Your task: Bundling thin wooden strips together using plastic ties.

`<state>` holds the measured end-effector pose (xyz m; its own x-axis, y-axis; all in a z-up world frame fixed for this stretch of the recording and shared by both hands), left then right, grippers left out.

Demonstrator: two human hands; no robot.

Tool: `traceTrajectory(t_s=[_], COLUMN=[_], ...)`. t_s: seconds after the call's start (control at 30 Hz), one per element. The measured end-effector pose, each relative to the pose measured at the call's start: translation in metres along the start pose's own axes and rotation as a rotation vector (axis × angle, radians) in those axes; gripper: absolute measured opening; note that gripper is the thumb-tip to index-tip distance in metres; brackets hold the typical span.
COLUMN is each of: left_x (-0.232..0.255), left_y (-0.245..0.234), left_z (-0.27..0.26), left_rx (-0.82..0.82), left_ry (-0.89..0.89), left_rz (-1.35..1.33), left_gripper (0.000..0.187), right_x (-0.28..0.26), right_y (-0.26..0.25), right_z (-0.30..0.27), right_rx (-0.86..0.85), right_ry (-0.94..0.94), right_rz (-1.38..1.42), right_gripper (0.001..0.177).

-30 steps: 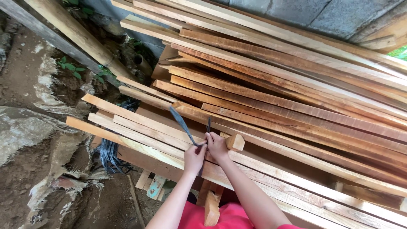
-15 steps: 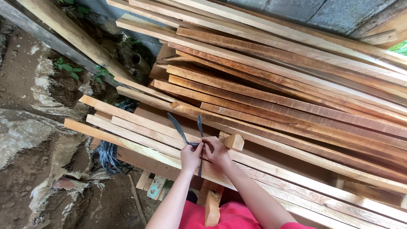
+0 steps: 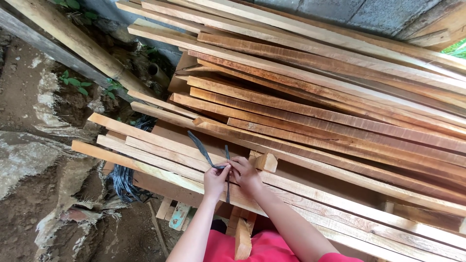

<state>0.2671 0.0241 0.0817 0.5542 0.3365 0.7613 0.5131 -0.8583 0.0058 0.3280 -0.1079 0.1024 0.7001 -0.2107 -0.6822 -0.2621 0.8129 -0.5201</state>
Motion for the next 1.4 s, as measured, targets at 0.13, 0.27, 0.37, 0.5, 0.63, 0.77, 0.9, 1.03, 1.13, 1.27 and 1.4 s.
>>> traceTrajectory(t_s=[0.13,0.27,0.37,0.5,0.63,0.77,0.9,1.03,1.13,1.27,1.4], left_x=[0.002,0.005,0.007,0.012,0.005,0.002,-0.004,-0.007,-0.003,0.003,0.001], left_y=[0.001,0.002,0.004,0.005,0.003,0.003,0.004,0.000,0.004,0.004,0.003], left_z=[-0.007,-0.008,-0.009,-0.011,-0.007,-0.005,-0.001,0.003,0.002,-0.002,0.000], left_rx=[0.013,0.029,0.020,0.007,0.014,0.008,0.017,0.013,-0.006,-0.010,-0.014], left_ry=[-0.004,0.024,0.037,0.070,0.056,0.095,0.089,0.068,0.086,0.075,0.077], left_rz=[-0.017,0.028,0.042,0.038,0.063,0.133,0.144,0.122,0.129,0.139,0.140], left_gripper=[0.013,0.013,0.012,0.011,0.013,0.014,0.015,0.016,0.016,0.016,0.015], right_x=[0.003,0.004,0.004,0.006,0.007,0.028,0.015,0.035,0.034,0.011,-0.010], right_y=[0.000,0.000,0.000,0.004,0.000,0.015,0.008,0.016,0.017,0.004,-0.013], right_z=[0.000,0.008,0.011,0.007,0.007,-0.006,-0.007,-0.030,-0.030,-0.024,-0.013], right_rx=[-0.004,-0.100,-0.159,-0.184,-0.206,-0.182,-0.162,-0.139,-0.194,-0.197,-0.178], right_ry=[0.062,0.090,0.078,0.087,0.124,0.164,0.249,0.377,0.302,0.260,0.250], right_rz=[0.050,0.009,-0.002,-0.027,-0.051,-0.053,-0.078,-0.077,-0.124,-0.250,-0.417], right_gripper=[0.022,0.010,0.008,0.011,0.013,0.016,0.013,0.023,0.024,0.028,0.028])
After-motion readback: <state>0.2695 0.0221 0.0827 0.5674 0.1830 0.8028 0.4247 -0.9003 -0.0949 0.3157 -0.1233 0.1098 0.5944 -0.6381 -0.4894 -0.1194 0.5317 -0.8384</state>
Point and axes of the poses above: each hand's wrist, its own z-axis towards the middle knuckle, its own y-axis out of the palm, x = y × z, the point moved 7 cm from there along z, towards the middle knuckle, and after that the axes turned 11 degrees about -y, right-handed, at the moved point
